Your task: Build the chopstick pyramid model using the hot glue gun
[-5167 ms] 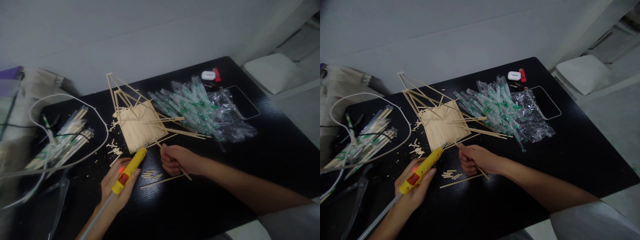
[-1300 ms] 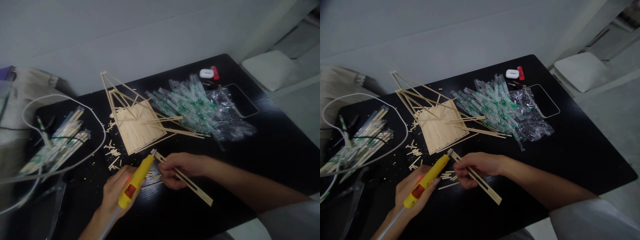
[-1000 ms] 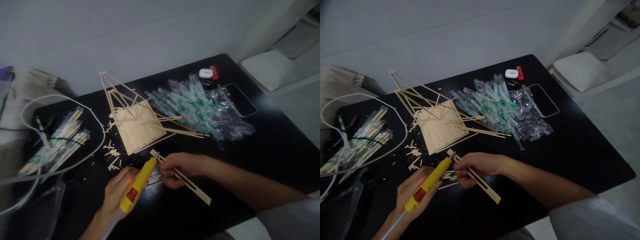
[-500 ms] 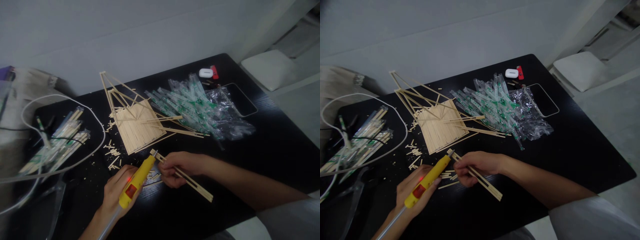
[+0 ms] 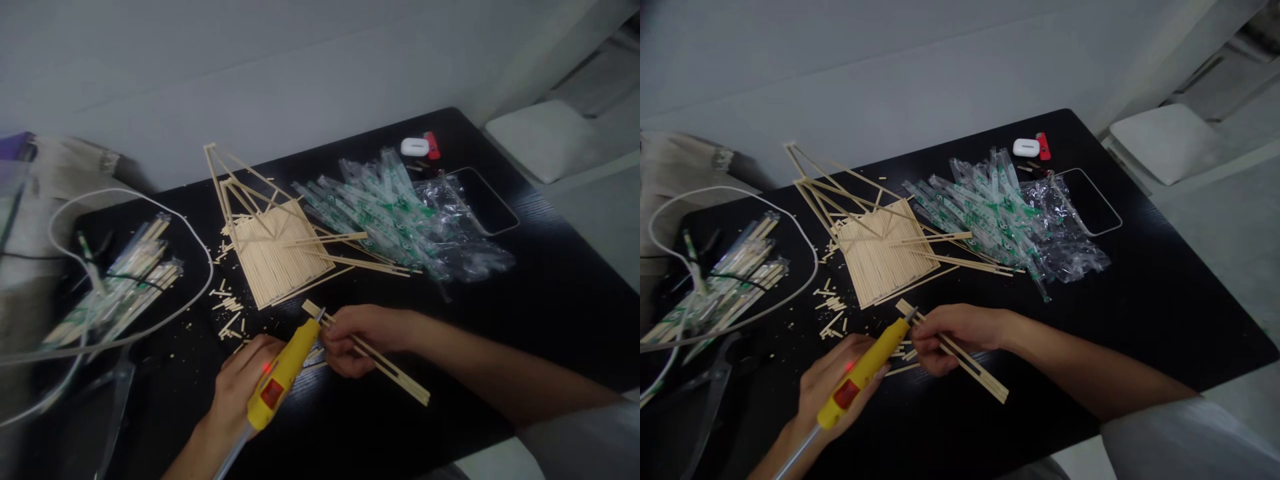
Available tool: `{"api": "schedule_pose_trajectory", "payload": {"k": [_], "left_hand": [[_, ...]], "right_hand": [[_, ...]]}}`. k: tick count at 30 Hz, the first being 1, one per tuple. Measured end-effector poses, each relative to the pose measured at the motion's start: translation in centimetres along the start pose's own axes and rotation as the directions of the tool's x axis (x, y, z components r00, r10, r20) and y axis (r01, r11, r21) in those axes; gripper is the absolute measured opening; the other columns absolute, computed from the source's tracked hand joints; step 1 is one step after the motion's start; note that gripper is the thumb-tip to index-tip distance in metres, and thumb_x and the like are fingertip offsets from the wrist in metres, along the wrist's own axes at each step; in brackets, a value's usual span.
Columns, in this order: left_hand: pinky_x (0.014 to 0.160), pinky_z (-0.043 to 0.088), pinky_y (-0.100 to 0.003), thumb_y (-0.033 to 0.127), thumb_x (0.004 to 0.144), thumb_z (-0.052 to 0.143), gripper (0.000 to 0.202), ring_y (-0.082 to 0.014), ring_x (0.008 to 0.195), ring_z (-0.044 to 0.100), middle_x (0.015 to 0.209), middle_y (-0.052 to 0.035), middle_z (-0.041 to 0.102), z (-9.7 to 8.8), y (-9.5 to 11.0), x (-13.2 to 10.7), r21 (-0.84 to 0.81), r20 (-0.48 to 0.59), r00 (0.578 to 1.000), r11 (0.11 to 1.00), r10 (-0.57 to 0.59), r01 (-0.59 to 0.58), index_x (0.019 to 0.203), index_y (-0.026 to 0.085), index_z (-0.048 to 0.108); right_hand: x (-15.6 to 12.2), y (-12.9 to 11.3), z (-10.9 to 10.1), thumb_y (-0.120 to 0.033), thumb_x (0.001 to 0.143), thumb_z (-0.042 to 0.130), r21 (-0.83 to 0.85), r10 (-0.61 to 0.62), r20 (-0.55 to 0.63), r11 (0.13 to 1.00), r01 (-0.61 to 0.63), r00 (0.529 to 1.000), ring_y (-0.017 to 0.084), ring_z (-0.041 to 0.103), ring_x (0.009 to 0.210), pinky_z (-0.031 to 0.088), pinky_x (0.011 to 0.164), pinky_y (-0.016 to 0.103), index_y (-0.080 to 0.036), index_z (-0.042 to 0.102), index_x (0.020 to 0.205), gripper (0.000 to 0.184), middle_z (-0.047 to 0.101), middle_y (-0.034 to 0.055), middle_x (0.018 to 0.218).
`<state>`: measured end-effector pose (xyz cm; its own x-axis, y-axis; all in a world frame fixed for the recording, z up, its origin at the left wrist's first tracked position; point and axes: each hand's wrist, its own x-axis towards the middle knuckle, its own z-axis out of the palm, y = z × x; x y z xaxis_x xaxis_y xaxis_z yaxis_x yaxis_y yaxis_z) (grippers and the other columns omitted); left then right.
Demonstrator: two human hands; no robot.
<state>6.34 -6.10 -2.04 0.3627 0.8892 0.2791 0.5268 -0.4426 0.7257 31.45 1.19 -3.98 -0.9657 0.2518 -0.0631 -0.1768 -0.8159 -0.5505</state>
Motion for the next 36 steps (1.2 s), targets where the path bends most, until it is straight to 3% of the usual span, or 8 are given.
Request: {"api": "schedule_pose_trajectory", "payload": {"k": [6,13,18,24,33,36], "left_hand": [[0.070,0.055,-0.026,0.020,0.100,0.069,0.004,-0.0154,0.075,0.070,0.086,-0.0038,0.070,0.2,0.5,0.5,0.066,-0.149,0.987,0.995,-0.064,0.074,0.096,0.020,0.070],[0.069,0.055,-0.026,0.024,0.102,0.067,0.008,-0.0149,0.074,0.068,0.086,-0.0042,0.069,0.2,0.5,0.5,0.097,-0.160,0.984,0.991,-0.079,0.096,0.095,0.020,0.069],[0.070,0.057,-0.025,0.024,0.101,0.068,0.003,-0.0149,0.075,0.070,0.088,-0.0031,0.072,0.1,0.2,0.4,0.061,-0.122,0.991,0.996,-0.050,0.058,0.100,0.023,0.070],[0.067,0.058,-0.025,0.017,0.096,0.070,0.016,-0.0174,0.076,0.073,0.092,-0.0040,0.073,-0.3,-0.8,0.1,-0.003,0.023,0.998,0.998,0.057,-0.057,0.111,0.023,0.069],[0.070,0.060,-0.027,0.019,0.098,0.065,0.015,-0.0187,0.080,0.072,0.095,-0.0068,0.071,-0.4,-1.7,-0.8,-0.002,0.109,0.990,0.996,0.085,-0.085,0.113,0.022,0.066],[0.068,0.059,-0.026,0.019,0.098,0.065,0.012,-0.0179,0.078,0.072,0.092,-0.0054,0.071,-0.4,-1.7,-0.4,0.021,0.069,0.994,0.996,0.085,-0.087,0.110,0.022,0.067]], "right_hand": [[0.0,0.1,-0.1,-0.034,0.102,0.050,0.005,-0.010,-0.002,1.000,0.010,1.000,0.012,0.040,0.047,0.031,0.053,0.028,-0.022,0.046,0.070,0.035,0.049,-0.0045,0.049],[0.0,-0.1,-0.2,-0.035,0.103,0.051,0.013,-0.007,0.023,1.000,0.007,1.000,0.012,0.039,0.047,0.030,0.053,0.028,-0.022,0.046,0.070,0.036,0.049,-0.0044,0.050],[-0.1,-0.1,-0.2,-0.034,0.103,0.050,0.009,-0.008,0.011,1.000,0.008,1.000,0.012,0.040,0.047,0.031,0.054,0.028,-0.022,0.046,0.070,0.036,0.050,-0.0044,0.050],[0.0,-0.1,0.0,-0.034,0.103,0.050,0.002,-0.001,0.002,1.000,0.001,1.000,0.012,0.040,0.047,0.030,0.051,0.027,-0.022,0.046,0.069,0.036,0.049,-0.0041,0.050],[0.0,0.0,-0.1,-0.033,0.100,0.051,-0.030,0.002,-0.035,1.000,-0.003,0.999,0.012,0.040,0.046,0.032,0.052,0.027,-0.022,0.045,0.067,0.035,0.049,-0.0040,0.048],[0.1,0.0,-0.1,-0.035,0.100,0.052,-0.019,0.004,-0.022,1.000,-0.004,1.000,0.012,0.040,0.046,0.032,0.052,0.027,-0.022,0.045,0.068,0.036,0.049,-0.0044,0.048]]}}
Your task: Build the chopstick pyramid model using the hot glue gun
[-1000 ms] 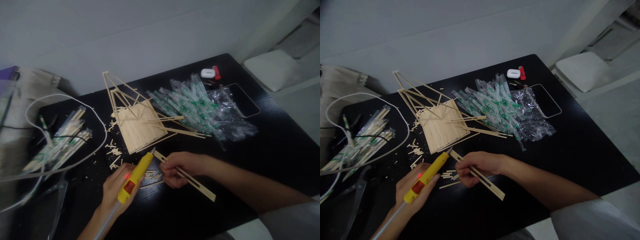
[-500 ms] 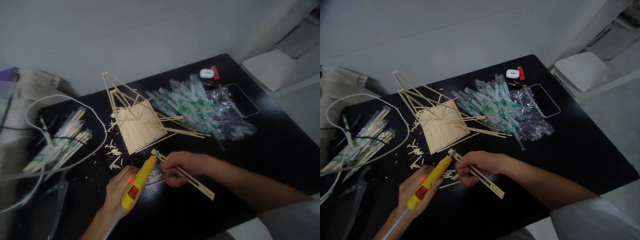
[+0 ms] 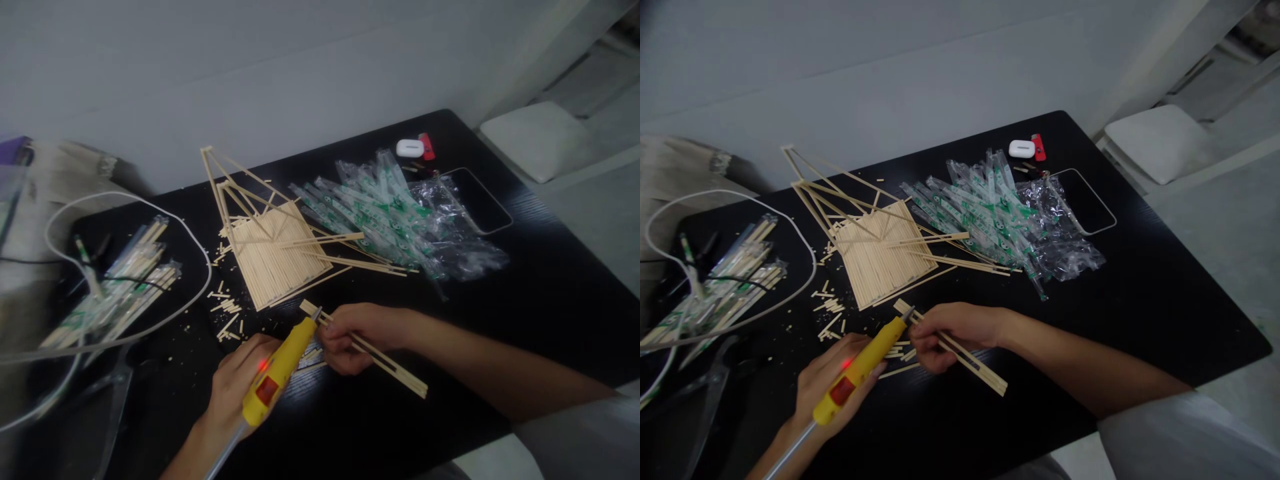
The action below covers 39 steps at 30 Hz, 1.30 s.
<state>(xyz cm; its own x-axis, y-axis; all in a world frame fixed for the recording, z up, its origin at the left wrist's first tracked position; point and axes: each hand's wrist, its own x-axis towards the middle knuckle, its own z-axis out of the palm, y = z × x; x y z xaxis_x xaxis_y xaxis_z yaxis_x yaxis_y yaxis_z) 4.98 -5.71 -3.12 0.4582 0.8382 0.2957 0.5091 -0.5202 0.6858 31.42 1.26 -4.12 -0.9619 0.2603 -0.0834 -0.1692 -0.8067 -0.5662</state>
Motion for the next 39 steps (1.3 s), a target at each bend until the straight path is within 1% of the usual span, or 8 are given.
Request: {"api": "schedule_pose_trajectory", "payload": {"k": [6,11,14,21,27,30,33,39], "left_hand": [[0.068,0.058,-0.025,0.013,0.098,0.066,0.013,-0.0158,0.075,0.071,0.089,-0.0038,0.072,0.2,1.0,1.0,0.036,-0.134,0.987,0.994,-0.094,0.100,0.106,0.023,0.068],[0.067,0.060,-0.028,0.016,0.096,0.069,0.014,-0.0186,0.076,0.072,0.090,-0.0044,0.073,0.2,0.7,0.7,-0.025,-0.030,0.998,0.998,-0.050,0.049,0.109,0.023,0.068],[0.068,0.060,-0.028,0.016,0.096,0.070,0.013,-0.0186,0.077,0.072,0.091,-0.0037,0.072,0.0,0.7,0.8,-0.010,-0.046,0.997,0.998,-0.069,0.068,0.107,0.024,0.068],[0.070,0.057,-0.026,0.021,0.099,0.067,0.004,-0.0153,0.074,0.070,0.087,-0.0019,0.071,0.3,2.0,1.1,0.056,-0.208,0.966,0.984,-0.154,0.169,0.100,0.024,0.070],[0.064,0.059,-0.025,0.026,0.097,0.071,0.010,-0.0141,0.067,0.069,0.090,-0.0015,0.075,-0.4,0.1,-0.2,0.024,-0.295,0.908,0.948,-0.298,0.319,0.105,0.023,0.077],[0.061,0.061,-0.025,0.033,0.096,0.072,0.020,-0.0144,0.065,0.068,0.089,-0.0031,0.075,-0.3,-0.2,-0.2,-0.138,-0.288,0.865,0.912,-0.411,0.387,0.111,0.019,0.077],[0.049,0.057,-0.022,0.037,0.096,0.074,0.025,-0.0127,0.058,0.065,0.080,-0.0009,0.070,0.1,0.7,0.3,-0.358,-0.286,0.783,0.819,-0.553,0.448,0.112,0.018,0.074],[0.048,0.055,-0.021,0.040,0.095,0.074,0.024,-0.0109,0.054,0.061,0.072,0.0021,0.065,0.8,1.9,1.2,-0.508,-0.277,0.745,0.751,-0.607,0.422,0.108,0.019,0.072]], "right_hand": [[0.1,-0.1,0.1,-0.037,0.100,0.053,-0.015,-0.001,0.021,1.000,0.001,1.000,0.011,0.039,0.045,0.031,0.051,0.027,-0.022,0.045,0.068,0.036,0.049,-0.0052,0.048],[0.0,-0.6,0.7,-0.033,0.098,0.051,-0.131,0.050,-0.100,0.989,-0.063,0.994,0.010,0.040,0.044,0.030,0.049,0.026,-0.023,0.044,0.066,0.034,0.050,-0.0049,0.048],[0.0,-0.7,0.8,-0.034,0.098,0.050,-0.172,0.045,-0.136,0.983,-0.069,0.990,0.010,0.040,0.045,0.031,0.050,0.026,-0.023,0.042,0.065,0.036,0.050,-0.0051,0.048],[0.3,0.0,-0.1,-0.045,0.102,0.056,0.004,-0.086,-0.177,0.996,0.088,0.980,0.011,0.042,0.049,0.033,0.053,0.025,-0.020,0.050,0.074,0.038,0.054,-0.0033,0.054],[0.3,-0.8,0.3,-0.055,0.106,0.053,0.071,-0.203,-0.438,0.963,0.259,0.876,0.013,0.046,0.060,0.041,0.059,0.025,-0.018,0.058,0.085,0.043,0.055,-0.0013,0.067],[0.4,-1.0,0.5,-0.057,0.105,0.055,0.008,-0.288,-0.528,0.939,0.344,0.799,0.011,0.037,0.055,0.038,0.054,0.024,-0.018,0.059,0.080,0.046,0.043,-0.0053,0.062],[0.6,-0.9,0.7,-0.060,0.102,0.061,-0.067,-0.355,-0.560,0.920,0.385,0.749,0.010,0.030,0.051,0.036,0.050,0.023,-0.018,0.058,0.076,0.049,0.035,-0.0077,0.060],[0.5,-0.6,0.8,-0.064,0.101,0.060,-0.091,-0.344,-0.534,0.931,0.353,0.772,0.008,0.025,0.046,0.032,0.044,0.020,-0.020,0.055,0.075,0.051,0.029,-0.0103,0.054]]}}
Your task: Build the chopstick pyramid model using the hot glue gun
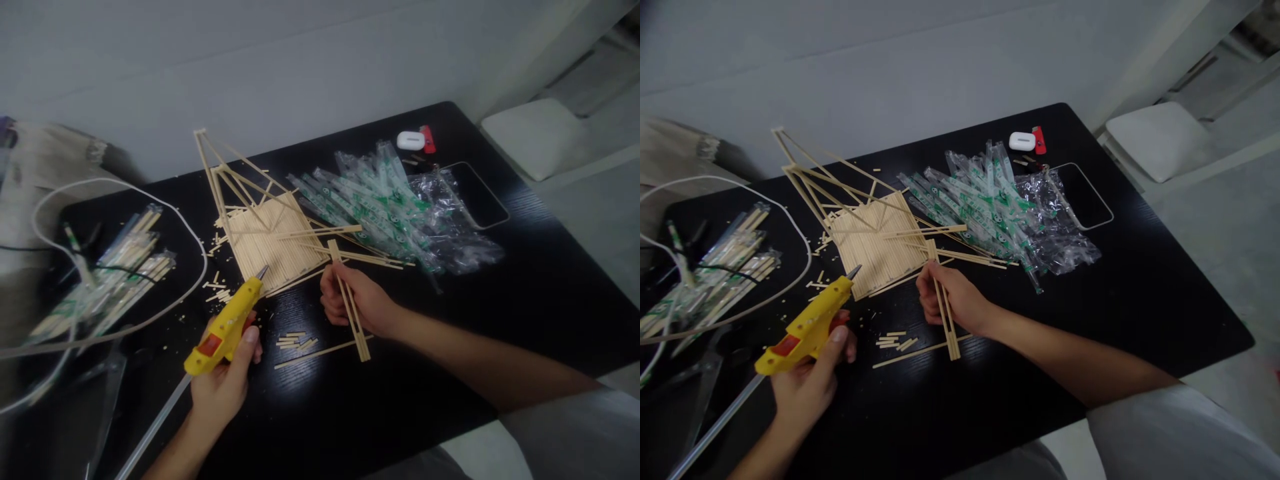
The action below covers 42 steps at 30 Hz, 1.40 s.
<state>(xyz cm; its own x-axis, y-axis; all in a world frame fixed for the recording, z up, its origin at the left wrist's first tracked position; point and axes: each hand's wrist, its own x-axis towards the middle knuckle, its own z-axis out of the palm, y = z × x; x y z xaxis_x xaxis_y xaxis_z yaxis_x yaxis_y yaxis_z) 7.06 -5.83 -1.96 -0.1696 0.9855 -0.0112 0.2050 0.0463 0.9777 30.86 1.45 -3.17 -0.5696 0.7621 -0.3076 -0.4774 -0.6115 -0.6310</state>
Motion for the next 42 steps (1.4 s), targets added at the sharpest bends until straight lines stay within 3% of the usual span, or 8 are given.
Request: {"api": "schedule_pose_trajectory", "payload": {"k": [4,8,14,25,36,38,42], "left_hand": [[0.048,0.056,-0.023,0.041,0.091,0.080,0.027,-0.0114,0.053,0.060,0.072,0.0019,0.066,0.3,0.2,0.0,-0.075,0.007,0.998,0.995,-0.062,0.062,0.105,0.020,0.072],[0.057,0.061,-0.026,0.037,0.085,0.085,0.034,-0.0137,0.061,0.066,0.082,-0.0010,0.071,0.4,0.4,-0.2,-0.083,0.031,0.991,0.988,-0.130,0.133,0.110,0.018,0.072],[0.075,0.063,-0.030,0.032,0.075,0.090,0.043,-0.0180,0.077,0.072,0.085,-0.0013,0.072,0.8,0.5,0.1,-0.060,0.043,0.994,0.993,-0.102,0.104,0.110,0.017,0.071],[0.070,0.059,-0.029,0.032,0.081,0.085,0.036,-0.0137,0.067,0.066,0.080,0.0010,0.069,1.3,0.6,0.3,-0.146,0.140,0.986,0.983,-0.095,0.115,0.108,0.017,0.067],[0.062,0.061,-0.028,0.032,0.079,0.087,0.035,-0.0137,0.061,0.067,0.074,0.0032,0.070,1.8,0.1,0.4,-0.145,0.084,0.990,0.981,-0.118,0.129,0.101,0.019,0.063],[0.065,0.063,-0.029,0.033,0.078,0.087,0.035,-0.0149,0.063,0.068,0.073,0.0030,0.071,1.8,0.1,0.4,-0.099,0.050,0.993,0.989,-0.109,0.113,0.100,0.019,0.063],[0.085,0.065,-0.035,0.036,0.075,0.087,0.033,-0.0187,0.075,0.074,0.077,0.0020,0.073,1.6,0.0,0.1,0.038,-0.043,0.994,0.995,-0.096,0.097,0.093,0.021,0.063]], "right_hand": [[0.0,0.2,-0.1,-0.065,0.097,0.067,-0.015,0.001,-0.015,1.000,-0.001,1.000,0.009,0.035,0.045,0.040,0.046,0.022,-0.019,0.061,0.079,0.050,0.041,-0.0088,0.053],[0.3,0.5,-0.1,-0.063,0.093,0.075,-0.072,-0.077,-0.030,0.995,0.075,0.997,0.010,0.051,0.054,0.050,0.052,0.024,-0.014,0.072,0.089,0.050,0.061,-0.0015,0.069],[0.5,0.8,-0.5,-0.060,0.090,0.080,-0.106,-0.058,-0.005,0.993,0.057,0.998,0.013,0.067,0.069,0.059,0.065,0.027,-0.013,0.079,0.098,0.048,0.072,0.0049,0.085],[0.6,0.9,-0.3,-0.061,0.087,0.083,-0.145,-0.092,-0.011,0.985,0.089,0.996,0.015,0.071,0.072,0.058,0.065,0.025,-0.012,0.081,0.095,0.050,0.076,0.0068,0.081],[0.3,0.8,-0.4,-0.059,0.092,0.079,-0.203,-0.100,0.035,0.974,0.105,0.994,0.015,0.073,0.077,0.059,0.069,0.025,-0.014,0.081,0.102,0.046,0.076,0.0062,0.085],[0.3,0.8,-0.3,-0.058,0.090,0.081,-0.228,-0.107,0.041,0.967,0.114,0.993,0.014,0.073,0.077,0.059,0.068,0.024,-0.015,0.080,0.102,0.045,0.076,0.0049,0.084],[0.3,1.0,-0.2,-0.055,0.090,0.083,-0.270,-0.137,0.057,0.952,0.147,0.989,0.014,0.072,0.072,0.059,0.065,0.024,-0.015,0.079,0.100,0.041,0.073,0.0023,0.079]]}}
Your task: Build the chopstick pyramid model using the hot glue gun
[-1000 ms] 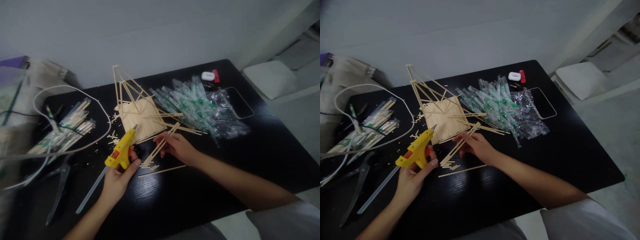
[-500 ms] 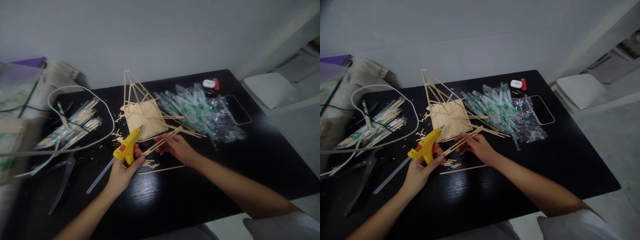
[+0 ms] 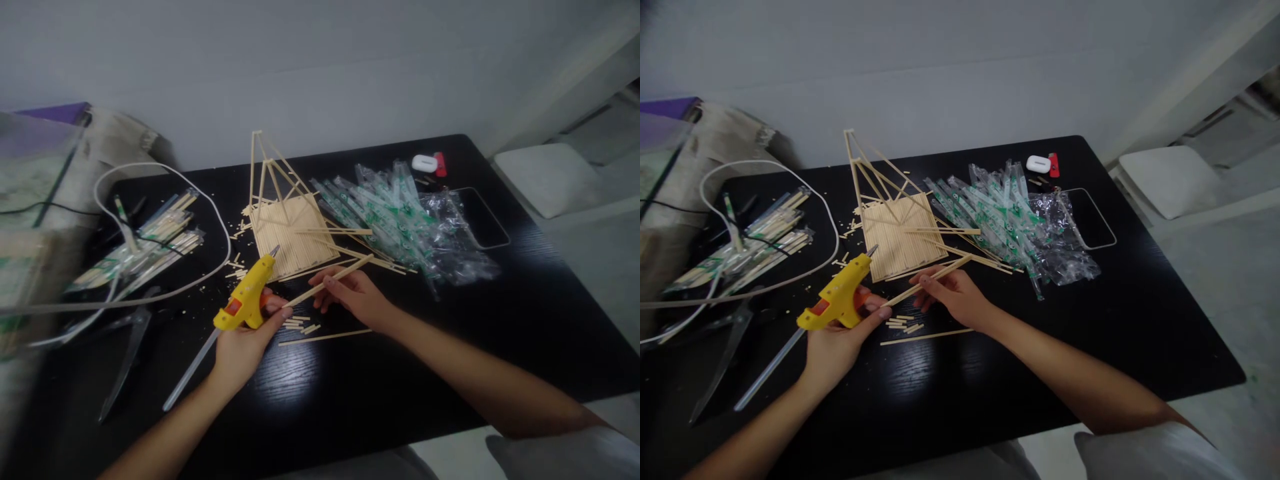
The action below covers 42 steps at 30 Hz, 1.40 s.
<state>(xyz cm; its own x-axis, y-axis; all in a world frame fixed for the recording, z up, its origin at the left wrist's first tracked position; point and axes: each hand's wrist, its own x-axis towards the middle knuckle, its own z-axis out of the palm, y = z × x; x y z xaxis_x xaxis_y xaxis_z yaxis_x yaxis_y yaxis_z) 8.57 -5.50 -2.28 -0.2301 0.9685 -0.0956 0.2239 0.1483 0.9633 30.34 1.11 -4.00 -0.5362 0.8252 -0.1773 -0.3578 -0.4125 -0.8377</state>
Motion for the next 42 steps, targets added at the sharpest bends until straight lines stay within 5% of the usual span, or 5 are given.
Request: {"api": "schedule_pose_trajectory", "payload": {"k": [6,19,34,38,42], "left_hand": [[0.089,0.065,-0.038,0.036,0.075,0.085,0.033,-0.0198,0.082,0.075,0.085,0.0003,0.073,0.2,-0.1,-0.5,0.025,-0.054,0.999,1.000,-0.005,0.007,0.092,0.023,0.060],[0.102,0.060,-0.038,0.038,0.080,0.084,0.030,-0.0196,0.091,0.076,0.091,0.0007,0.076,-0.5,-1.0,0.1,0.054,0.006,1.000,0.998,0.026,-0.026,0.098,0.023,0.064],[0.082,0.065,-0.029,0.026,0.075,0.088,0.034,-0.0169,0.077,0.076,0.082,0.0014,0.078,-0.3,0.5,0.6,-0.110,-0.055,0.998,0.993,0.026,-0.032,0.100,0.020,0.066],[0.082,0.064,-0.029,0.025,0.072,0.091,0.038,-0.0167,0.077,0.076,0.084,0.0008,0.079,-1.0,0.6,1.0,-0.213,-0.065,0.997,0.977,-0.032,0.017,0.102,0.020,0.066],[0.073,0.061,-0.026,0.024,0.068,0.094,0.045,-0.0152,0.071,0.073,0.081,0.0010,0.078,-2.0,1.0,1.8,-0.341,-0.006,0.997,0.937,-0.079,0.072,0.104,0.019,0.066]], "right_hand": [[-0.2,-0.1,-0.1,-0.049,0.088,0.086,0.025,0.042,-0.015,0.999,-0.041,0.999,0.014,0.071,0.066,0.059,0.061,0.026,-0.016,0.078,0.097,0.035,0.074,0.0017,0.077],[-0.2,-0.1,-0.5,-0.037,0.087,0.086,0.082,0.056,0.007,0.995,-0.056,0.998,0.014,0.071,0.070,0.059,0.065,0.026,-0.017,0.082,0.103,0.026,0.077,0.0033,0.083],[-0.6,-0.4,0.1,-0.056,0.089,0.083,-0.150,0.019,0.040,0.989,-0.013,0.999,0.014,0.068,0.070,0.059,0.068,0.028,-0.016,0.081,0.105,0.043,0.074,0.0032,0.082],[-0.9,-1.0,0.0,-0.046,0.082,0.091,-0.215,0.086,0.145,0.975,-0.054,0.986,0.016,0.072,0.081,0.061,0.081,0.030,-0.017,0.082,0.106,0.040,0.079,0.0052,0.095],[-1.0,-1.5,-0.1,-0.050,0.089,0.084,-0.101,0.240,0.309,0.970,-0.219,0.920,0.017,0.076,0.087,0.061,0.086,0.031,-0.014,0.080,0.115,0.044,0.081,0.0086,0.101]]}}
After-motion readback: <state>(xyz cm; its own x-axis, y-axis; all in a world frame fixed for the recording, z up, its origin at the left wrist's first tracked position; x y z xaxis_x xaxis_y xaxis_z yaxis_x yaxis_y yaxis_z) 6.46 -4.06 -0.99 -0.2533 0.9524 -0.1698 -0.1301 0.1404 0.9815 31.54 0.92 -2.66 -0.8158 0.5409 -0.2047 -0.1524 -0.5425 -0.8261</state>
